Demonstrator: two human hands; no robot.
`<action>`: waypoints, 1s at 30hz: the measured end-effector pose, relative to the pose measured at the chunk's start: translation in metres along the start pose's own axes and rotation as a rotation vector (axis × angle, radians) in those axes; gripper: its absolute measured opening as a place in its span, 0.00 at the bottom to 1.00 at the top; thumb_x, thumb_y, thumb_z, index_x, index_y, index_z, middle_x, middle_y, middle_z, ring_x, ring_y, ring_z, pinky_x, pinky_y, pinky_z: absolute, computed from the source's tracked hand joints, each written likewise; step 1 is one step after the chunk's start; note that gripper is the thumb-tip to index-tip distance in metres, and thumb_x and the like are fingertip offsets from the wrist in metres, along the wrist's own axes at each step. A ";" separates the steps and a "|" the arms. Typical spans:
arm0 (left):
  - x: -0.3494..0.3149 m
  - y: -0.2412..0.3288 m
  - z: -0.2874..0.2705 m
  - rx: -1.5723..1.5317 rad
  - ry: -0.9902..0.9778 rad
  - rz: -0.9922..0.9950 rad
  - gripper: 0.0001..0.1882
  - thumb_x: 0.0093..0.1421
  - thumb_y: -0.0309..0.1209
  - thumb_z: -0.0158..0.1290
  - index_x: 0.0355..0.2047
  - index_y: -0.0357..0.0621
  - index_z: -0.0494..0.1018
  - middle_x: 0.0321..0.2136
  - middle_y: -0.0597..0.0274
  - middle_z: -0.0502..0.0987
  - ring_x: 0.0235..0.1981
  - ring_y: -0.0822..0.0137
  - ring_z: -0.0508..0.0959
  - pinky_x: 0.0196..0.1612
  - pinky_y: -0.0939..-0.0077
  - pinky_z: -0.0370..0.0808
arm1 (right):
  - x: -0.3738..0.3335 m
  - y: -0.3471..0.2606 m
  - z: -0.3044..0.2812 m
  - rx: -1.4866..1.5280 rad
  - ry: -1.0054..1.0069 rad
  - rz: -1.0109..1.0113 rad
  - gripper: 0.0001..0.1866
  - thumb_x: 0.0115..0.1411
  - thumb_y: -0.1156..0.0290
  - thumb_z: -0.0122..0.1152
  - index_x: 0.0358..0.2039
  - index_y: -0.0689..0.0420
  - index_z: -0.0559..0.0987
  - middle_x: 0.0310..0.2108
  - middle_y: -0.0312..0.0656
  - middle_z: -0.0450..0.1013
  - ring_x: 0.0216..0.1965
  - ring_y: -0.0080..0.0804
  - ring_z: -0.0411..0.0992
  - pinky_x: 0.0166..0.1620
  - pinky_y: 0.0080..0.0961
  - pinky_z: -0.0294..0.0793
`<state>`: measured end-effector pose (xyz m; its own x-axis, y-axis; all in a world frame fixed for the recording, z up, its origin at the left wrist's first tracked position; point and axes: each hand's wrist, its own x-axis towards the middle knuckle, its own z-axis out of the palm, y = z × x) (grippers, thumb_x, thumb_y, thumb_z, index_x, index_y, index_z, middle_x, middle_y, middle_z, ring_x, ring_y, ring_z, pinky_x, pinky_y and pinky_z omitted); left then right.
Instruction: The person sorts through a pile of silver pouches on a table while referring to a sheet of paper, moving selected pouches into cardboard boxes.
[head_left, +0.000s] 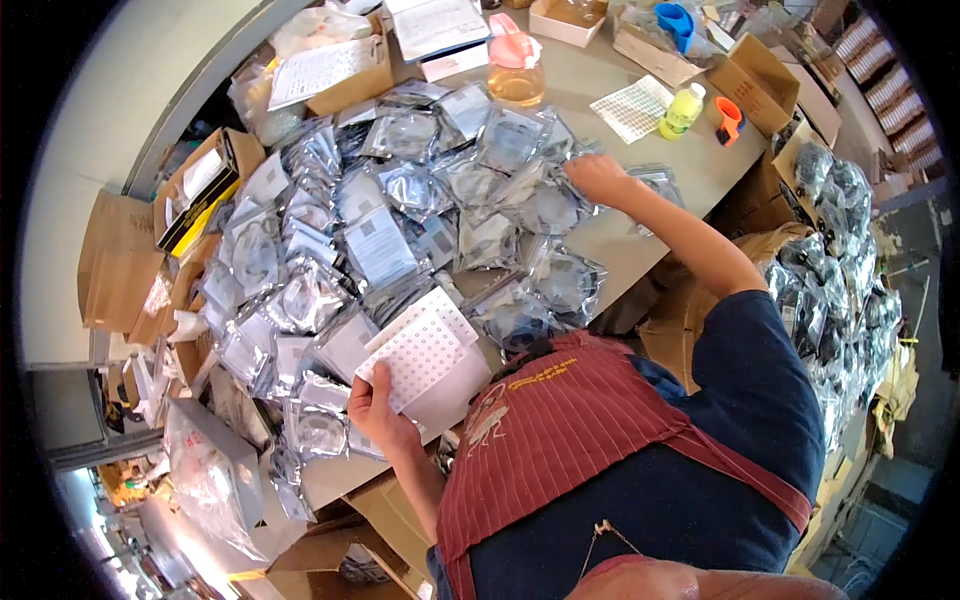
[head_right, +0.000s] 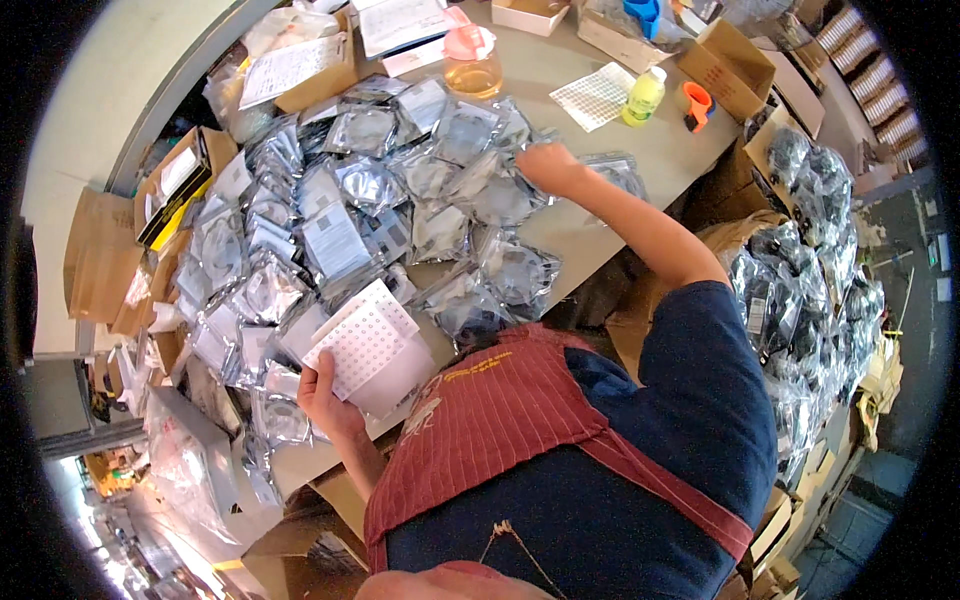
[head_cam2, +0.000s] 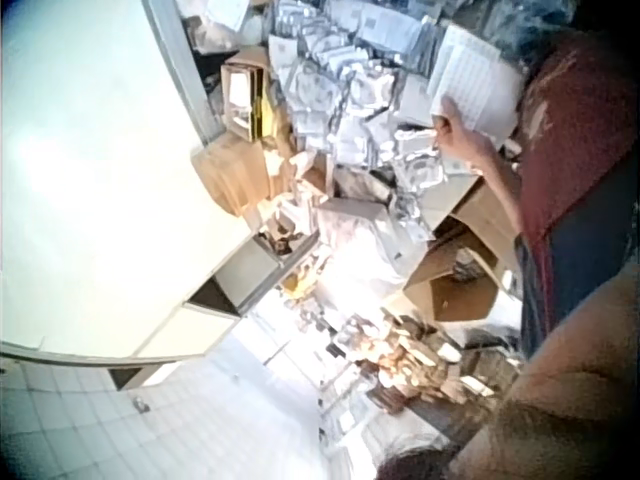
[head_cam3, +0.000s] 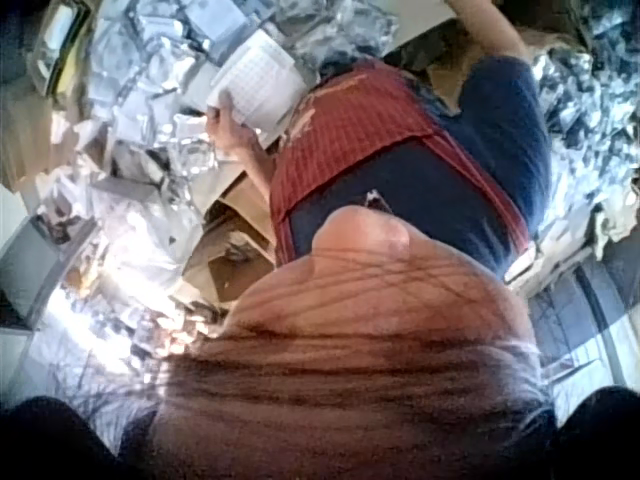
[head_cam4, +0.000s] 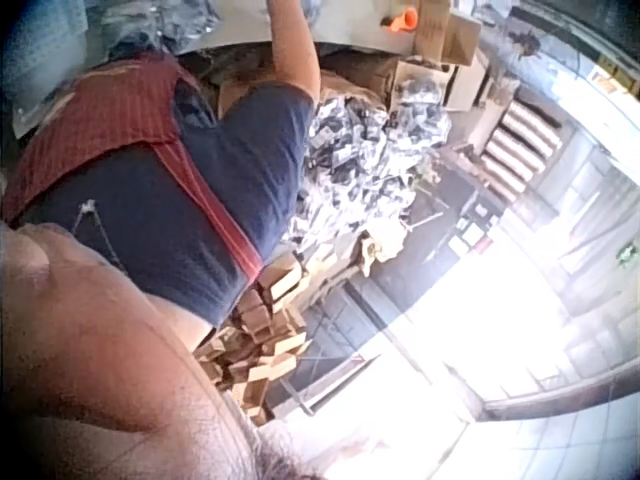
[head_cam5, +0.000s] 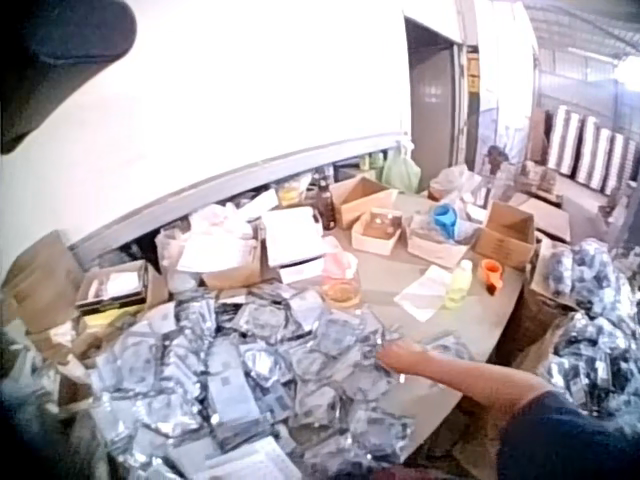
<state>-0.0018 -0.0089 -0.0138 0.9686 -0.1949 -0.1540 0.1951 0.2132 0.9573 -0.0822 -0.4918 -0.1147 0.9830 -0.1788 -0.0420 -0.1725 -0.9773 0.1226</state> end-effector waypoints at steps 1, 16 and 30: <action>-0.001 0.000 -0.004 -0.007 0.001 -0.003 0.09 0.61 0.24 0.56 0.40 0.31 0.76 0.36 0.58 0.81 0.33 0.71 0.80 0.37 0.79 0.76 | 0.005 -0.006 -0.010 0.020 0.009 0.039 0.06 0.53 0.75 0.56 0.33 0.58 0.73 0.32 0.47 0.76 0.36 0.46 0.77 0.35 0.41 0.77; -0.008 -0.003 0.026 0.266 -0.168 -0.059 0.12 0.62 0.32 0.57 0.39 0.32 0.78 0.30 0.71 0.77 0.31 0.82 0.70 0.36 0.86 0.66 | 0.019 -0.099 -0.016 -0.087 0.239 -0.407 0.13 0.51 0.69 0.57 0.38 0.56 0.72 0.34 0.40 0.71 0.36 0.34 0.72 0.40 0.34 0.73; -0.017 0.001 0.052 0.576 -0.105 0.087 0.15 0.61 0.30 0.58 0.22 0.36 0.68 0.20 0.78 0.63 0.24 0.83 0.58 0.26 0.85 0.57 | -0.025 -0.190 -0.150 0.928 0.403 -0.502 0.10 0.52 0.77 0.61 0.36 0.58 0.73 0.35 0.46 0.71 0.39 0.48 0.72 0.42 0.39 0.73</action>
<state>-0.0257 -0.0550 0.0026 0.9512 -0.3002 -0.0719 -0.0281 -0.3160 0.9483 -0.0649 -0.2851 0.0122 0.8737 0.1433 0.4648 0.4330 -0.6643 -0.6092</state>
